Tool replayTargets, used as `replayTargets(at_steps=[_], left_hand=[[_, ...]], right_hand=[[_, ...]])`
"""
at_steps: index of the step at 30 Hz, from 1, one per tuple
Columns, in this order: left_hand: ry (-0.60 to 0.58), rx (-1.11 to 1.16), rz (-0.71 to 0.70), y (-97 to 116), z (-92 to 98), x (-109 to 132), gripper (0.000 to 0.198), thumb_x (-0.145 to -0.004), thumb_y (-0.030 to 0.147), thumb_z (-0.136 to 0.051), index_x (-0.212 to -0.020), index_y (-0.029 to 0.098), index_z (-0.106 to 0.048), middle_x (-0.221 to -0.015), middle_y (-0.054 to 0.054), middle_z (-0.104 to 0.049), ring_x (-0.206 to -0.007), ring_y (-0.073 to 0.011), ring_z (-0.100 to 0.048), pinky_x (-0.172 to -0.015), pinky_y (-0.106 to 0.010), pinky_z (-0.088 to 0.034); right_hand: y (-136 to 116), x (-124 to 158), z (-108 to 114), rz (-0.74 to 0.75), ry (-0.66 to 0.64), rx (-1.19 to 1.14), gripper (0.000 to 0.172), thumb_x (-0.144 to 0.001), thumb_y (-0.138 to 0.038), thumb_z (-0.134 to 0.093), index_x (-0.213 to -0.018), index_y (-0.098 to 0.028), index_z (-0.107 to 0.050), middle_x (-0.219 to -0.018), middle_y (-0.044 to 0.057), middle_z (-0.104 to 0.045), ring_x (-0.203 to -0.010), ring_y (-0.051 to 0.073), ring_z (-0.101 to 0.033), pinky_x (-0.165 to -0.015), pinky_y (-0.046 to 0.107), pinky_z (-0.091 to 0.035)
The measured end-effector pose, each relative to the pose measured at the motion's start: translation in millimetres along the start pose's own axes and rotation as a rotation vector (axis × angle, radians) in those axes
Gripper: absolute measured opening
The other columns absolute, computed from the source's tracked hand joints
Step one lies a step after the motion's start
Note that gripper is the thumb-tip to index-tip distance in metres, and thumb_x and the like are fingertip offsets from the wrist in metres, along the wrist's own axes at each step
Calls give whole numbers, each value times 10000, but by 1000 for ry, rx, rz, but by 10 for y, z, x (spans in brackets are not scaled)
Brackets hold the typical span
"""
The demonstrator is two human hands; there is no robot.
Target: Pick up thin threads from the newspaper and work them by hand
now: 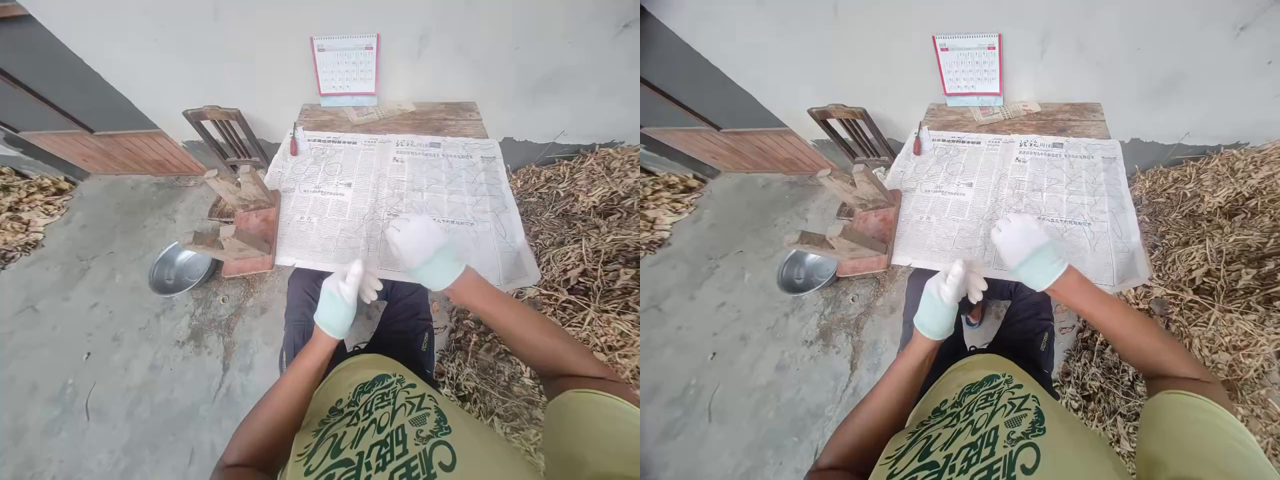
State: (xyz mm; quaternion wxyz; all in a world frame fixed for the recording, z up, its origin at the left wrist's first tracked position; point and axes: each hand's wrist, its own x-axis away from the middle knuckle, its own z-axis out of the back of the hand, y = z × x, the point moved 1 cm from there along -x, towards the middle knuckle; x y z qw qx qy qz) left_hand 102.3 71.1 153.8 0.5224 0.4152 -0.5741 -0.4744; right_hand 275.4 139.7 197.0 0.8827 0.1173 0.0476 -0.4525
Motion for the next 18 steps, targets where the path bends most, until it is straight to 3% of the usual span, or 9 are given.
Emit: replayTargets(at_steps=[2,6,12,16,18], left_hand=[[-43,75,84,6,-108,-107,681,-961,711,-424,-665,168,-708,-551,-59,-650,-493,-135,-562,-542,-271,-455],[-32,198,203,-112,-233,-172,577,-886,675,-609,-639,157,-675,-487,-30,-591,-432,-103,-495,-467,-244,-372],[-77,316,148,-267,-274,-146,411,-797,526,-760,-660,157,-640,-547,-10,-614,-444,-90,-503,-469,-230,-380],[-2,129,85,-269,-245,-90,347,-871,459,-672,-691,163,-656,-604,-13,-651,-466,-89,-510,-501,-232,-401],[37,-41,71,-258,-223,-51,340,-899,427,-635,-675,172,-662,-576,-3,-637,-475,-95,-514,-519,-233,-410]], right_hand=[[-149,149,-49,59,-43,-35,195,-937,-89,-537,-793,-163,-647,-841,108,-666,-835,274,-580,-713,389,-372],[-274,404,-177,116,-7,-36,228,-937,-60,-520,-768,-165,-633,-800,92,-624,-815,254,-536,-717,382,-368],[-316,612,-307,237,84,-62,236,-929,-39,-508,-766,-167,-621,-786,78,-594,-800,250,-517,-684,385,-377],[-284,704,-273,180,166,-246,208,-983,-144,-518,-848,-154,-675,-909,105,-676,-890,263,-572,-779,415,-472],[-246,759,-237,31,273,-371,205,-1005,-204,-518,-960,-150,-711,-1041,131,-713,-998,284,-609,-879,452,-503]])
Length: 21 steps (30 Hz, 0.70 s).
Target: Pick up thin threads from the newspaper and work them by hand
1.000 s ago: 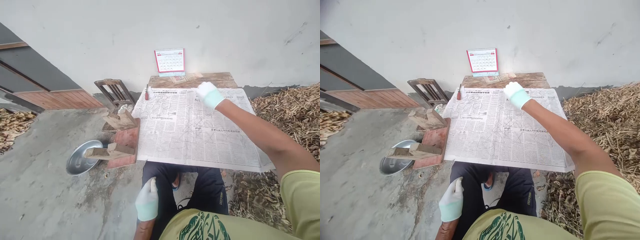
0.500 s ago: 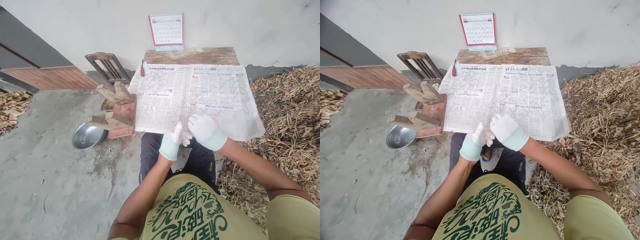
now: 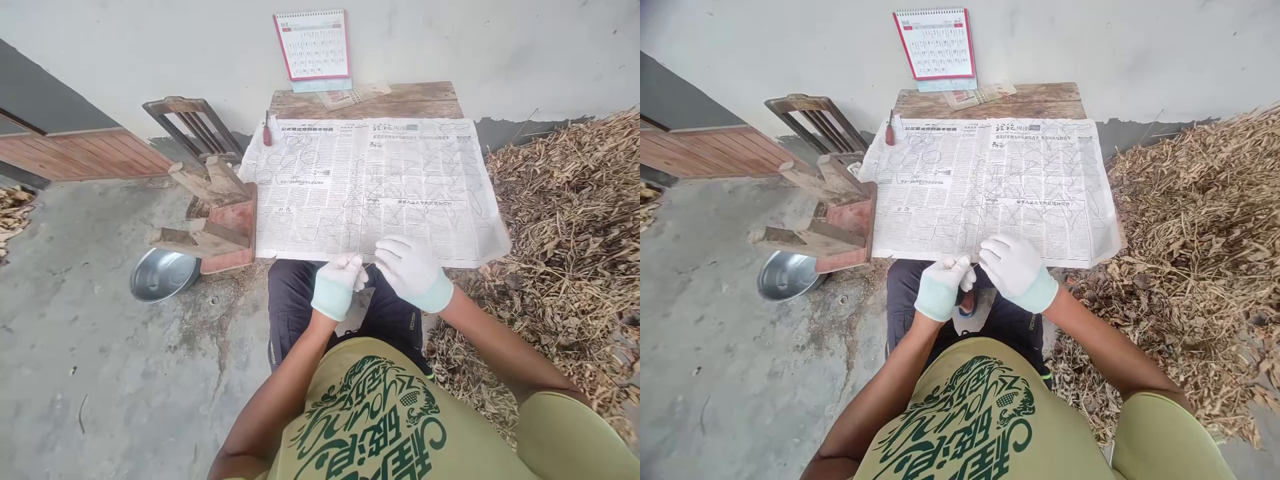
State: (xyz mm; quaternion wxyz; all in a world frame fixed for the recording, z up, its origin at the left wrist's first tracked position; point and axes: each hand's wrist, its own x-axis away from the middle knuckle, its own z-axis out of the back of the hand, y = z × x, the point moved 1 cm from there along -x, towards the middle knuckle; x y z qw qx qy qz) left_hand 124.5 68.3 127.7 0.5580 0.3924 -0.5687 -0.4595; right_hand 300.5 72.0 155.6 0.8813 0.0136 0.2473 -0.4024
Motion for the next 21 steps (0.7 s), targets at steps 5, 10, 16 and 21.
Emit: replayTargets(at_steps=[5,10,16,21], left_hand=[[74,-356,-74,6,62,61,298,-935,402,-588,-750,215,-728,-580,28,-636,-540,-120,-554,-590,-240,-437],[65,-567,-245,17,129,44,242,-953,352,-575,-983,267,-800,-637,31,-671,-632,-156,-617,-701,-251,-481],[65,-608,-276,22,241,27,253,-945,344,-601,-1061,277,-816,-664,15,-694,-672,-175,-645,-784,-254,-512],[148,-594,-163,26,353,11,268,-934,317,-600,-1072,243,-817,-646,28,-680,-634,-145,-629,-742,-250,-514]], right_hand=[[89,34,96,-619,124,-330,269,-961,-318,-624,-1180,-188,-713,-1190,121,-729,-1114,294,-667,-980,501,-526],[142,-32,72,-863,-233,-980,170,-874,-170,-625,-970,-198,-763,-851,40,-780,-770,178,-719,-764,348,-587],[140,40,-62,-870,-107,-1433,93,-849,-197,-650,-850,-156,-734,-674,7,-696,-583,115,-598,-589,266,-495],[76,135,-256,-787,-138,-1699,362,-949,-429,-638,-723,-150,-682,-572,-4,-603,-504,95,-497,-533,256,-406]])
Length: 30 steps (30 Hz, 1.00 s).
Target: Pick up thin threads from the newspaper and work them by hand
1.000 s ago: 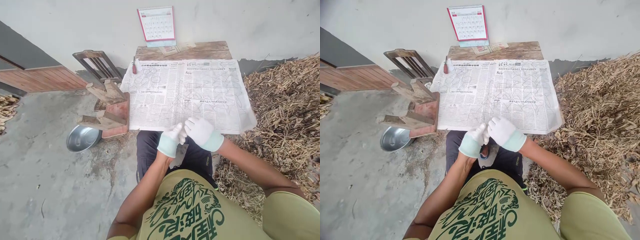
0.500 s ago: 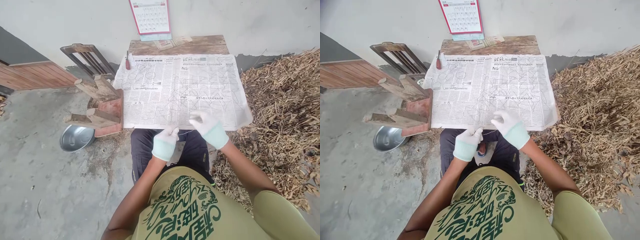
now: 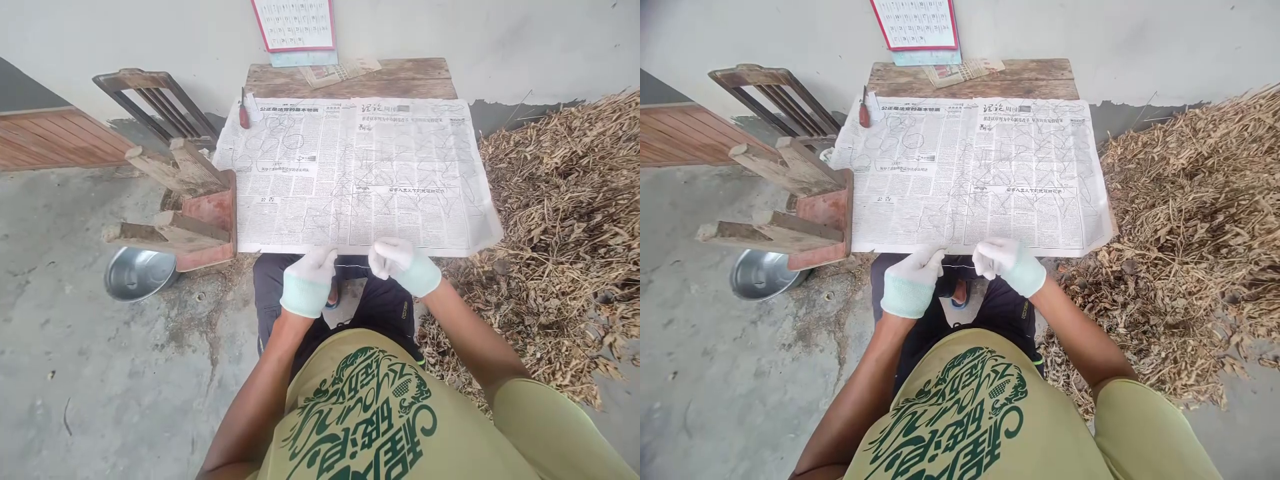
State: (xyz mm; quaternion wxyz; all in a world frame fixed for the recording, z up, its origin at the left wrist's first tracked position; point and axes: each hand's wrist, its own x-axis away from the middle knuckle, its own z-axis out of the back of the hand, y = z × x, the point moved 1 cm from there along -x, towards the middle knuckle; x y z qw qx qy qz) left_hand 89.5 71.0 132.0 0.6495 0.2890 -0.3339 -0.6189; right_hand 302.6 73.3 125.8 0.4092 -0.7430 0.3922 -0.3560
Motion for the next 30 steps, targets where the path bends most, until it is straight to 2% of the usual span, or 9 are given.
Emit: replayTargets(at_steps=[3,6,8,10,13,17,23,27,30], left_hand=[[45,9,2,-28,35,-20,273,-922,318,-612,-1089,247,-816,-668,26,-694,-663,-145,-642,-756,-259,-520],[85,40,5,-31,70,-33,271,-902,320,-638,-1095,243,-813,-683,21,-708,-680,-153,-650,-759,-272,-528],[80,88,30,-18,102,-38,232,-895,327,-649,-1029,237,-817,-645,22,-686,-636,-146,-623,-693,-265,-516],[12,181,69,-2,131,-40,235,-912,369,-639,-836,216,-800,-559,20,-622,-539,-127,-554,-582,-253,-470],[-167,415,118,-2,129,-31,437,-943,507,-598,-668,192,-724,-479,10,-537,-439,-105,-461,-474,-250,-393],[-341,718,145,-96,0,4,492,-904,618,-624,-882,148,-770,-583,-38,-639,-485,-129,-533,-483,-264,-434],[-338,874,111,-263,-153,36,343,-855,474,-766,-891,133,-758,-790,-76,-740,-670,-144,-665,-651,-271,-549],[-373,941,159,-265,-182,89,328,-881,439,-754,-1000,133,-750,-884,-103,-776,-645,-153,-691,-617,-293,-563],[-429,1073,179,-247,-229,128,368,-839,459,-792,-995,129,-745,-872,-112,-783,-636,-172,-701,-625,-328,-582]], right_hand=[[110,1,-48,11,-77,-84,500,-973,-541,-584,-635,-173,-613,-529,-10,-562,-505,109,-494,-557,274,-406],[197,16,-101,0,-68,-139,519,-957,-571,-595,-606,-193,-541,-543,-16,-554,-508,117,-491,-576,289,-401],[238,27,-130,2,-68,-173,513,-952,-571,-602,-607,-200,-521,-542,-22,-537,-506,121,-485,-571,289,-388],[263,34,-154,10,-57,-194,498,-948,-566,-605,-616,-204,-520,-538,-25,-523,-502,126,-483,-565,289,-385],[272,36,-192,-2,-20,-178,494,-954,-579,-578,-629,-211,-518,-553,-21,-525,-519,138,-500,-582,301,-413],[276,8,-236,-2,-24,-170,492,-959,-602,-547,-654,-215,-534,-581,-13,-549,-554,151,-530,-618,316,-447],[363,-54,-193,-20,-99,-221,544,-965,-643,-509,-631,-215,-558,-570,-9,-547,-528,151,-531,-613,323,-457],[395,-53,-144,-60,-77,-194,562,-952,-653,-525,-594,-220,-538,-562,-9,-534,-532,157,-537,-620,336,-467],[400,-46,-137,-72,-92,-174,583,-929,-677,-541,-563,-227,-489,-547,-11,-524,-531,165,-536,-645,360,-486]])
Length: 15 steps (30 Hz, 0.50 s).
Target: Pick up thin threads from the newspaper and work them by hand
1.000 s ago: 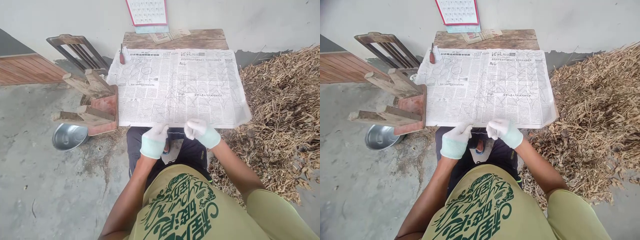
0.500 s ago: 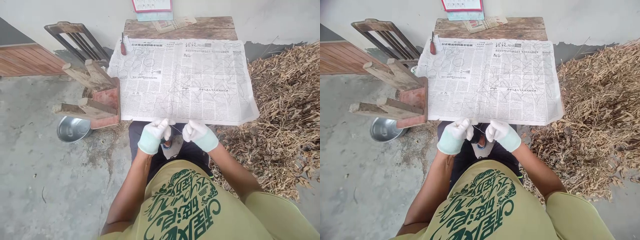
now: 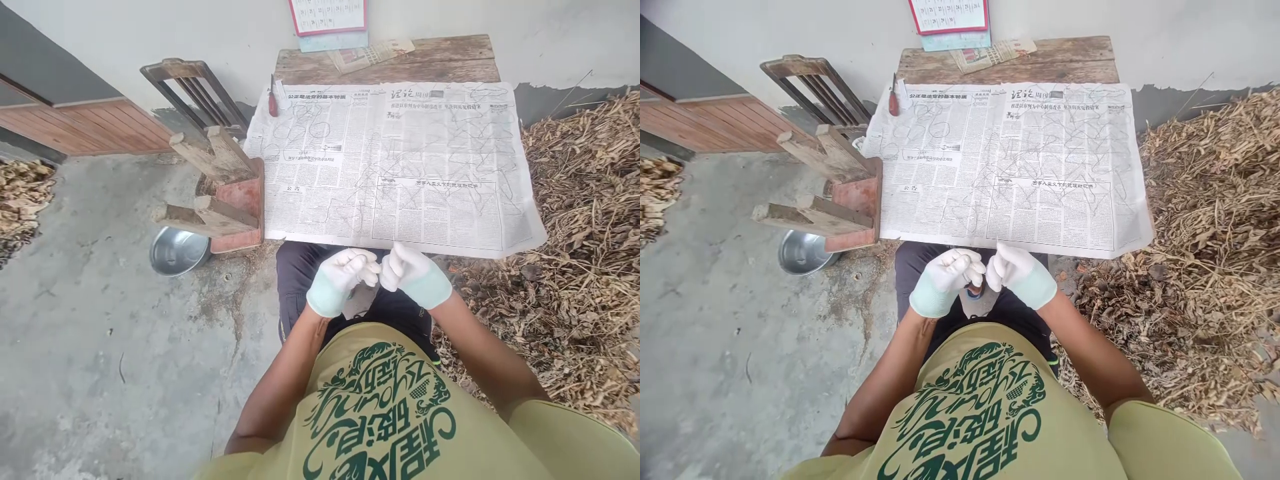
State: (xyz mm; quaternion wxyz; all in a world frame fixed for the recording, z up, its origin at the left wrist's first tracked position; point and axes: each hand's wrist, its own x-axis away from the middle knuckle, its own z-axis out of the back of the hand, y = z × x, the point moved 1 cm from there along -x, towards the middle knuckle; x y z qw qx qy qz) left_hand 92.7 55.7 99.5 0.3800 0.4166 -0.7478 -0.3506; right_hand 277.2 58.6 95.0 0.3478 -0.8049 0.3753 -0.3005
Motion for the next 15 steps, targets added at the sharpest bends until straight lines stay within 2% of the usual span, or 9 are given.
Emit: replayTargets(at_steps=[4,8,10,12,15], left_hand=[[-31,46,-9,-50,-34,-7,456,-758,530,-839,-970,135,-755,-802,-103,-781,-636,-205,-715,-639,-370,-598],[-22,47,-47,-59,-56,2,456,-758,527,-841,-973,134,-761,-762,-94,-772,-640,-215,-724,-639,-378,-600],[0,39,-66,-49,-65,15,451,-770,520,-833,-987,131,-762,-770,-92,-773,-644,-215,-728,-643,-376,-602],[49,9,-92,-28,-72,37,417,-808,491,-809,-1016,133,-764,-808,-95,-782,-667,-210,-737,-667,-370,-607],[132,-93,-129,24,-97,77,353,-864,435,-769,-1045,133,-768,-872,-105,-796,-733,-210,-753,-729,-359,-609]], right_hand=[[-2,-6,-10,-14,-55,64,624,-907,-727,-518,-525,-238,-448,-508,-6,-513,-504,177,-522,-643,385,-492],[-61,-4,-42,39,-108,50,592,-932,-657,-547,-523,-237,-454,-488,-9,-516,-476,168,-513,-623,381,-472],[-118,8,-84,76,-93,70,566,-964,-613,-529,-544,-236,-487,-494,3,-547,-506,178,-543,-645,383,-479],[-180,22,-139,96,27,156,506,-989,-555,-518,-608,-226,-567,-549,22,-605,-565,188,-580,-669,378,-494],[-246,32,-209,107,316,413,272,-977,-418,-561,-879,-210,-707,-667,18,-671,-629,179,-608,-667,340,-509]])
